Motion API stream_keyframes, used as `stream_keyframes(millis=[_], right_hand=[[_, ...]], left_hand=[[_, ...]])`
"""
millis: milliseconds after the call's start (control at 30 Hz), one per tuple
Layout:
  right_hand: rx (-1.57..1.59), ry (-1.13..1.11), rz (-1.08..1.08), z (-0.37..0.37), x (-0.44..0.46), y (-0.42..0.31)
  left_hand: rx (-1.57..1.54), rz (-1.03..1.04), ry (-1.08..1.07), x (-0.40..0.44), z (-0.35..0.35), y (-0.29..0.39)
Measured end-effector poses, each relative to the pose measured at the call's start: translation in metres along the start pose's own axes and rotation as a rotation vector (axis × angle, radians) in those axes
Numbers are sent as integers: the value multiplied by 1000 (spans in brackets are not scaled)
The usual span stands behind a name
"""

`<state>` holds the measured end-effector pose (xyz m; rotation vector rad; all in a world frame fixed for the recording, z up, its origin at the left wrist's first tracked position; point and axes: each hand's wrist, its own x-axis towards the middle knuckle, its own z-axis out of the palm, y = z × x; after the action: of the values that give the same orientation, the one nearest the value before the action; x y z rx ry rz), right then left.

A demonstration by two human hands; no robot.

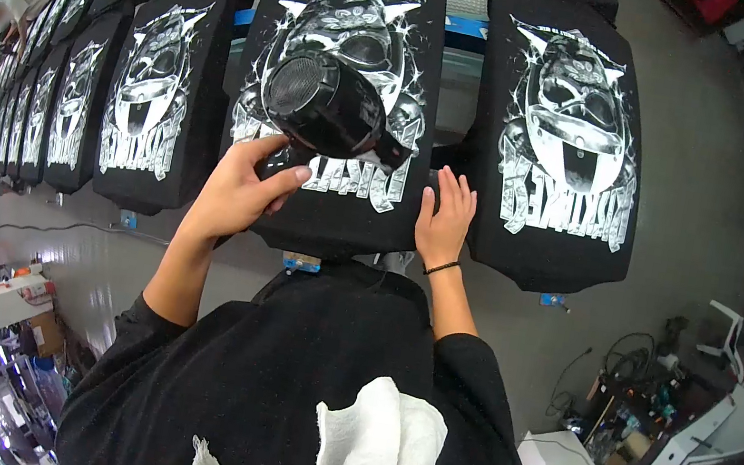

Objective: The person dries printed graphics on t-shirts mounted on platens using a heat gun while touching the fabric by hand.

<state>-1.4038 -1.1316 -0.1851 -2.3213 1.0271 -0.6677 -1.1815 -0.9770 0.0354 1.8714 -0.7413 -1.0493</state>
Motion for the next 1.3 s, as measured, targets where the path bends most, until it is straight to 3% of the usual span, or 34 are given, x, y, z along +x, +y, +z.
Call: stream_keyframes(millis=[133, 433, 533, 800, 967, 1133, 1167, 1200, 1233, 1267, 1300], right_hand=[[-5, 21, -128, -15, 12, 6], [146, -20, -101, -5, 23, 15], [165, -51, -136, 3, 27, 12], [71, -31, -143, 19, 40, -8], [117, 41, 3, 24, 21, -22], [3, 157, 132, 30, -10, -50], [-28, 151, 143, 22, -14, -61], [18, 149, 213, 20, -14, -75], [59, 158, 251, 23, -17, -82], [51, 194, 292, 26, -27, -85], [-13, 224, 276, 30, -40, -75]], left_hand=[[-97, -108, 2, -33, 1, -2], [27, -235, 604, -111, -48, -28], [-5, -224, 644, -116, -53, -33], [-127, -123, 429, -60, -68, -41], [-118, -107, 414, -24, -117, -49], [-23, -101, 252, -2, -158, -56], [203, -101, 313, 2, -161, -59], [213, -75, 299, 7, -164, -62], [497, 258, 316, 11, -172, -63], [355, 299, 313, 16, -169, -65], [219, 226, 148, 19, -170, -52]])
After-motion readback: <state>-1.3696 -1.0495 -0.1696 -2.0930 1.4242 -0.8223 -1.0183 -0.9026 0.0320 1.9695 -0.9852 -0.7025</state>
